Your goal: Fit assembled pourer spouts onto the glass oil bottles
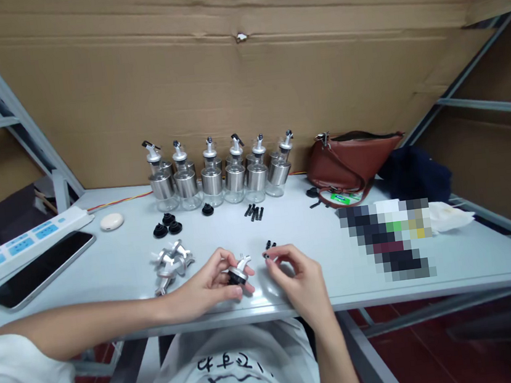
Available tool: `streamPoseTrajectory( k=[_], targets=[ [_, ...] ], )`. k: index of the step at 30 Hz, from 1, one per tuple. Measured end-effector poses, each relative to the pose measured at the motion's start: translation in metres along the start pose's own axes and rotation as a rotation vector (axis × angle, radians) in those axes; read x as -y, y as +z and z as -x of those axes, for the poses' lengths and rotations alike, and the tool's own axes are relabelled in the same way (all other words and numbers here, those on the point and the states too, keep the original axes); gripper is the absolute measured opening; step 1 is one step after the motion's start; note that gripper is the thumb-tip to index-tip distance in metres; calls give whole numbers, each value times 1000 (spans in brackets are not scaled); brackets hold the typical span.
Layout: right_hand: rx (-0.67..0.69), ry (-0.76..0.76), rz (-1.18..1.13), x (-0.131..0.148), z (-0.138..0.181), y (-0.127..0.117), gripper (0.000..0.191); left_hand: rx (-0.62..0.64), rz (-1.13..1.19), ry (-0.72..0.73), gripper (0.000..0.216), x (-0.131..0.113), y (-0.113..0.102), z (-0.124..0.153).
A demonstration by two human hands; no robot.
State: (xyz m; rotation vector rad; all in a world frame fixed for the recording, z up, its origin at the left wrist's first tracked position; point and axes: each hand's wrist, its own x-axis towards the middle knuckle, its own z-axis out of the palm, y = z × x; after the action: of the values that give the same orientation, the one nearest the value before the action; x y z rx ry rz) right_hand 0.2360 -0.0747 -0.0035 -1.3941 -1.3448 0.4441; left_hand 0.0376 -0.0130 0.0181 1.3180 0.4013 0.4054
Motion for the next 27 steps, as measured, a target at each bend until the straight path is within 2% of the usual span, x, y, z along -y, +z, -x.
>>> streamPoseTrajectory(
  k=[6,27],
  targets=[
    [31,-101,-70,11,4,19,12,9,29,46,22,2,-1,-1],
    [63,-175,-170,11,7,17,17,66,0,39,23,2,-1,0]
  ],
)
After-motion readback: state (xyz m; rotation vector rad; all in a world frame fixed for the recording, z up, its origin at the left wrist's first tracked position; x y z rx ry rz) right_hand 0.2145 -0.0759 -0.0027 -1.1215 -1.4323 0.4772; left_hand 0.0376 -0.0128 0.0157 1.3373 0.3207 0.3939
